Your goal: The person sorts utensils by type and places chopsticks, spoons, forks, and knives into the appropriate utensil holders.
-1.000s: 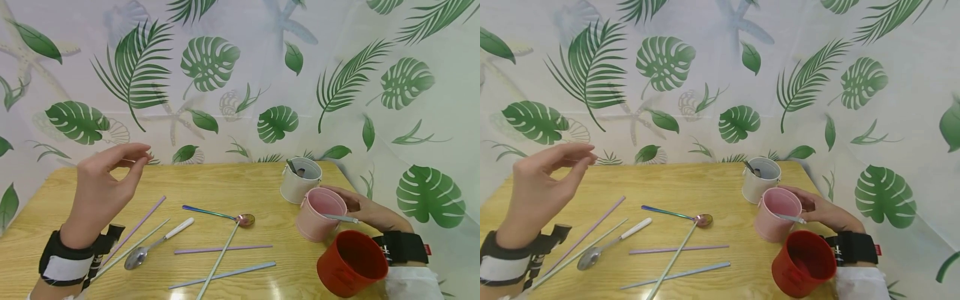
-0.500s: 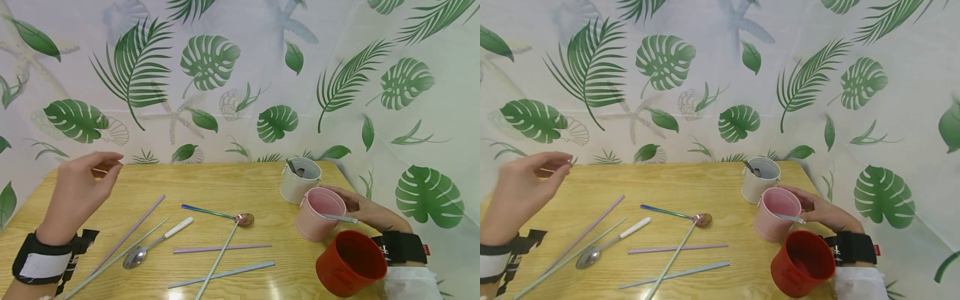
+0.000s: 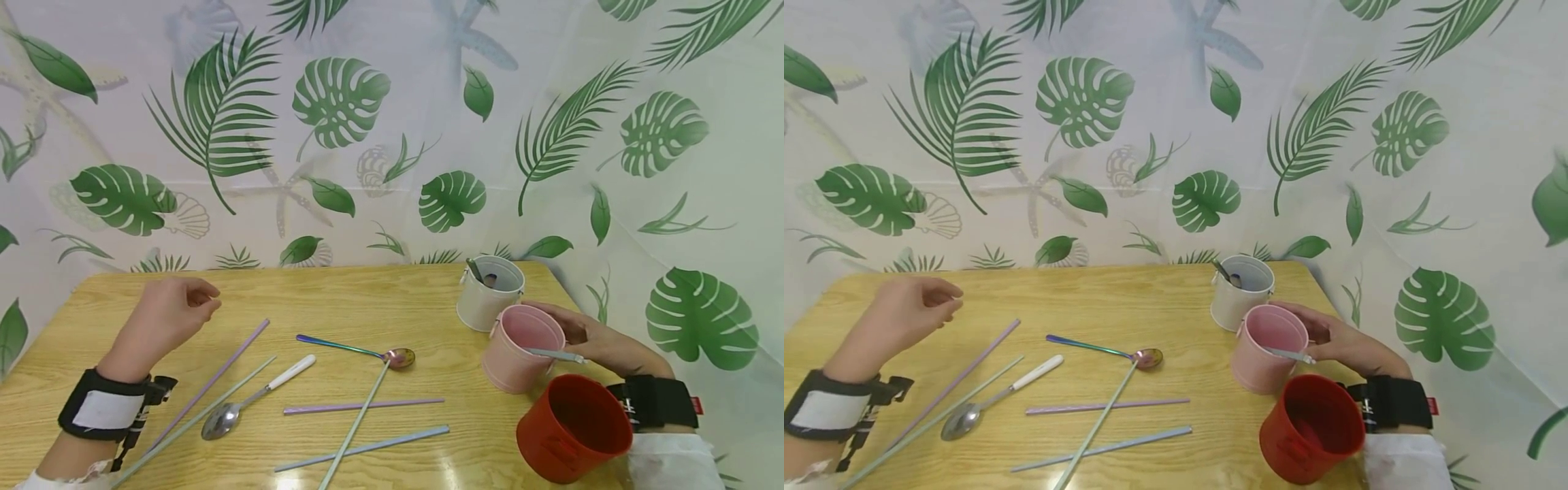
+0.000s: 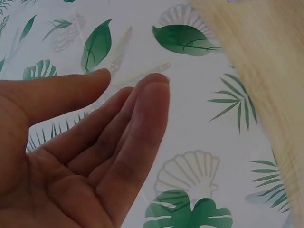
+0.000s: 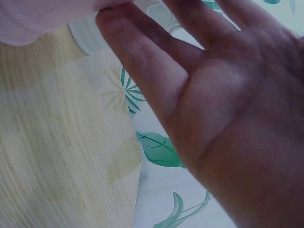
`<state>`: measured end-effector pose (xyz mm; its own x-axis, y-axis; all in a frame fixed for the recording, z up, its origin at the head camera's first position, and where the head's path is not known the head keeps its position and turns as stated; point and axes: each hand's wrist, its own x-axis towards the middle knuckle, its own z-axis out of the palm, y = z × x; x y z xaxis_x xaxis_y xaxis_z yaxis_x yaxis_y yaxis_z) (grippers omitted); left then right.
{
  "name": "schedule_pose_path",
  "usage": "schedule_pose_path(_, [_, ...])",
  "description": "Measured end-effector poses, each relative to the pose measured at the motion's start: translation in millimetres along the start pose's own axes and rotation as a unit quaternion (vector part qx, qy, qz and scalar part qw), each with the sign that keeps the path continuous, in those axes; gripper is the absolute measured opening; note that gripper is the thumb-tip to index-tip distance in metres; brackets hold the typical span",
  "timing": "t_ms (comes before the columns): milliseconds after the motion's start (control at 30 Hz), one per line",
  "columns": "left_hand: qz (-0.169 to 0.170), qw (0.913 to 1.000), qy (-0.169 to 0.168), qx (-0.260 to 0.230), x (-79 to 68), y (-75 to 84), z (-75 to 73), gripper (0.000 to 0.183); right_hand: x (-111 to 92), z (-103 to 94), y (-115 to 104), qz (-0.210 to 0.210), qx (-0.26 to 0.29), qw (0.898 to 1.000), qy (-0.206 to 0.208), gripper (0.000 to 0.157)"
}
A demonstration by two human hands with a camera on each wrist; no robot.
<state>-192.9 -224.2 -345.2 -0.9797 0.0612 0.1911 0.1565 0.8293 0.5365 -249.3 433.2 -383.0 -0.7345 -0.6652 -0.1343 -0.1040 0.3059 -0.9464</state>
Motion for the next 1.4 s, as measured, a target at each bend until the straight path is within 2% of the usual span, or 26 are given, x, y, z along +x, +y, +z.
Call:
schedule_pose_path(133, [0.002,0.9992,-0.038,0.007,3.9,-5.0,15.6,0.017,0.3,-1.0,2.0,-0.005,0.001,1.000,-0.002,0.076])
schedule_pose_path(300, [-0.009,0.9980,-0.062,0.008,6.2,-8.8,32.4,0.012,0.8,-0.8,1.8,-0.006,-0.004,1.000,0.002,0.076])
schedule_pose_path(533, [-0.027,0.9941,-0.100,0.030,7.2,-14.5,48.3,0.011,0.6,0.6,1.0,0.000,0.006,1.000,0.001,0.076])
schedule_pose_path(700, [-0.026,0.9936,-0.106,0.029,6.7,-17.1,55.5,0.012,-0.3,0.6,0.3,0.001,-0.002,1.000,0.001,0.077])
schedule_pose_path(933, [-0.045,0.9926,-0.109,0.027,5.1,-18.9,59.8,0.012,0.1,1.8,-1.4,-0.002,-0.003,1.000,0.000,0.077])
schedule_pose_path(1167, [-0.038,0.9928,-0.110,0.030,3.7,-19.7,64.2,0.010,-0.1,2.6,-1.7,-0.004,-0.021,1.000,0.011,0.075])
schedule_pose_path(1400, [-0.034,0.9927,-0.105,0.049,2.1,-13.6,64.8,0.012,0.2,-0.2,-0.4,0.005,-0.029,1.000,0.011,0.078])
